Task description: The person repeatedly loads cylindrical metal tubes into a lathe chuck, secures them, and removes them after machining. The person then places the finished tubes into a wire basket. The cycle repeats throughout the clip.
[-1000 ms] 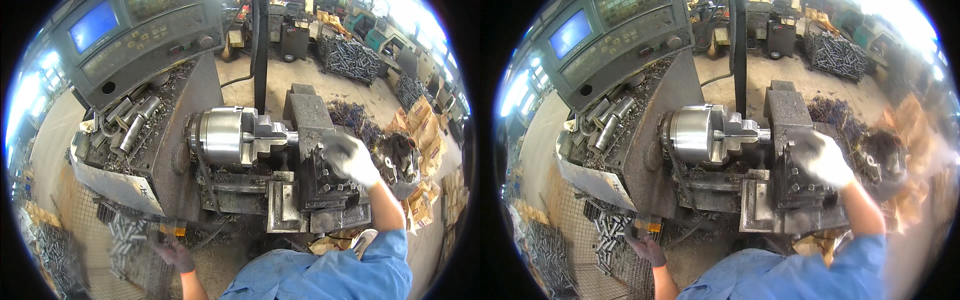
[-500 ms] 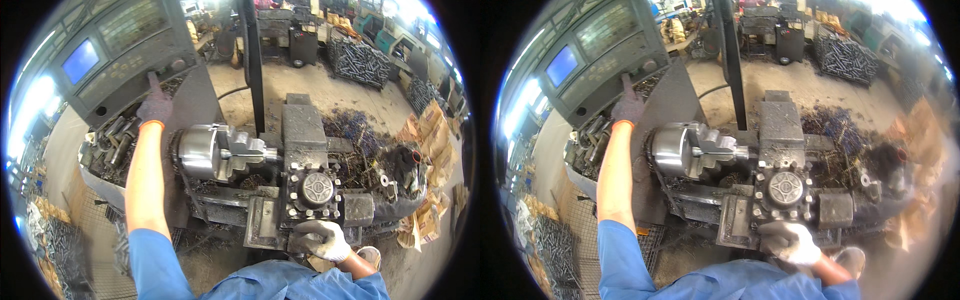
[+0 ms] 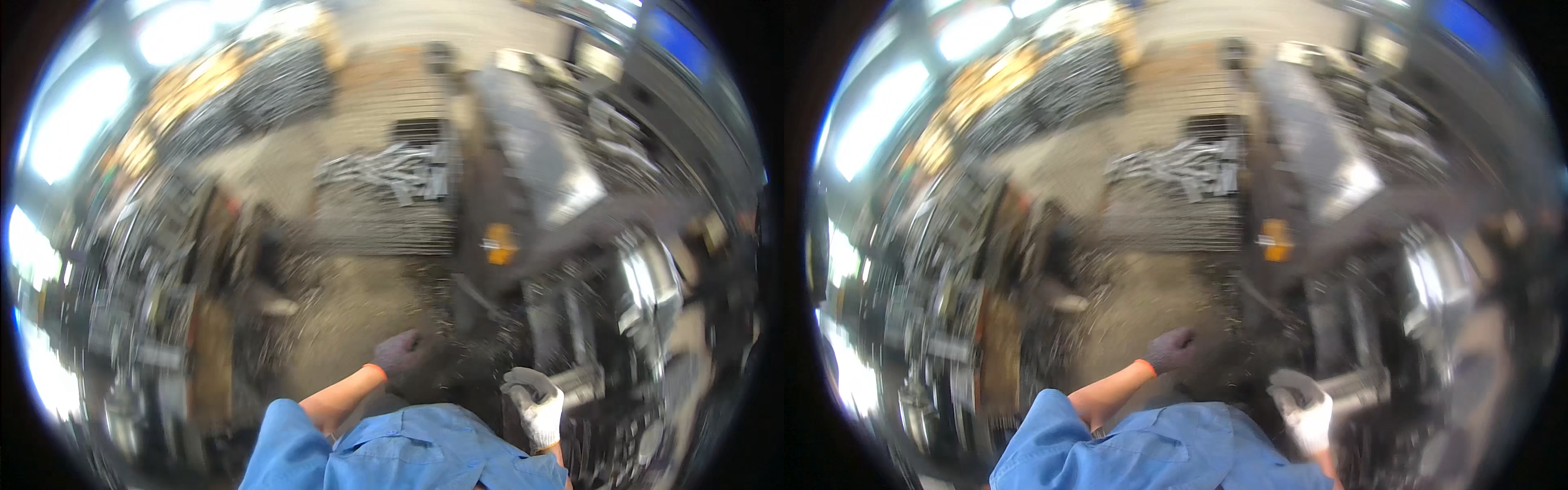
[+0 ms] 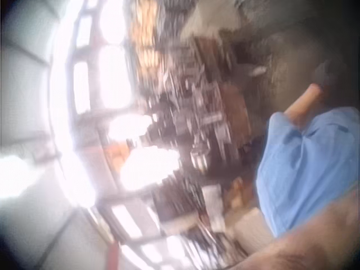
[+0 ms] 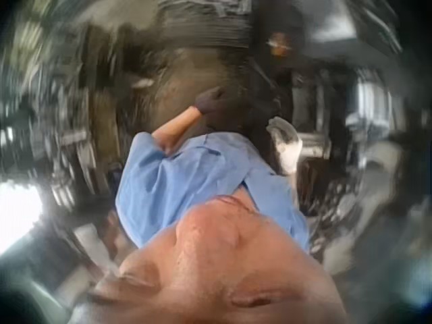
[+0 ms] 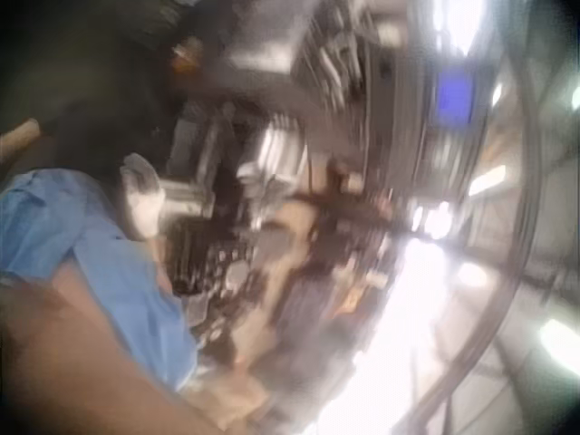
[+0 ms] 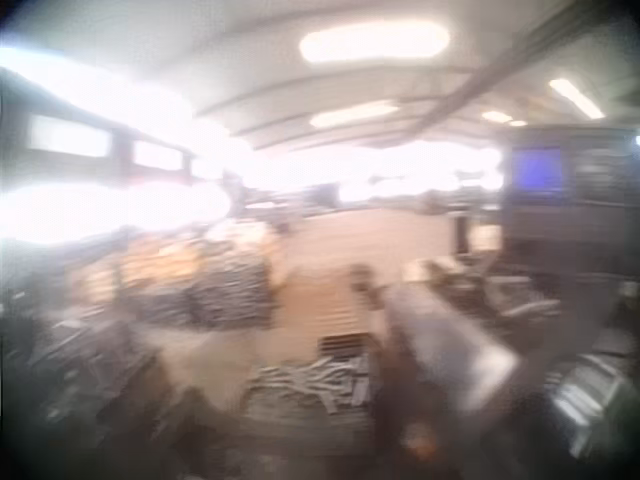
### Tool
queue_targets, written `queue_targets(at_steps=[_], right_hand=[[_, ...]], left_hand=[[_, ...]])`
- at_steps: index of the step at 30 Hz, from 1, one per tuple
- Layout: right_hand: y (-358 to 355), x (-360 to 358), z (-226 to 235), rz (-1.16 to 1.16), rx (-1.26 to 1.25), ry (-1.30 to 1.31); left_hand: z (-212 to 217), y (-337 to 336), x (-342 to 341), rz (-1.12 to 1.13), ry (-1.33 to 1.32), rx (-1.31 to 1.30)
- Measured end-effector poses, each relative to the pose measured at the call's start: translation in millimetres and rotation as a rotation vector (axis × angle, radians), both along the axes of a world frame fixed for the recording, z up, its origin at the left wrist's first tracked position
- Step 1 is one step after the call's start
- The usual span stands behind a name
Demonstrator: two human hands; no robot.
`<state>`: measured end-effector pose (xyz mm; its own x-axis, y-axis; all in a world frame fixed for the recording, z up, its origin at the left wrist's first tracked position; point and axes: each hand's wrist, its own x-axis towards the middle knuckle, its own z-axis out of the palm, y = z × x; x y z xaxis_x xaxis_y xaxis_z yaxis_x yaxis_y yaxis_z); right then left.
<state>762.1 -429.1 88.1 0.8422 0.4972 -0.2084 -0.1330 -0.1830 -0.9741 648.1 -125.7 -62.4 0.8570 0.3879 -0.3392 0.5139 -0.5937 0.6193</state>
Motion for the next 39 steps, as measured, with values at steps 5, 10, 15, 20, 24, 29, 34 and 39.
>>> queue_targets(at_steps=[5,10,15,20,24,29,34,39], right_hand=[[162,-35,-49,0.504,-0.027,-0.067],[303,-107,-53,1.153,-0.114,-0.383],[427,-190,-25,1.634,-0.037,-0.547],[550,-267,-11,1.887,0.061,-0.505],[648,-346,10,1.83,0.34,-0.81],[741,-486,57,1.694,0.482,-0.99],[820,-645,70,1.679,0.496,-1.271],[858,-715,38,1.814,0.518,-1.069]], left_hand=[[-80,64,-336,1.163,0.078,-0.005],[-99,-20,-586,2.156,-0.334,0.255],[-68,-105,-695,2.813,-0.304,0.874],[-49,-144,-717,2.856,-0.381,0.846],[-48,-151,-723,2.82,0.067,0.891],[-39,-143,-734,2.766,0.199,0.908],[-37,-130,-725,2.76,0.387,0.98],[-51,-131,-738,2.907,-0.267,1.048]])
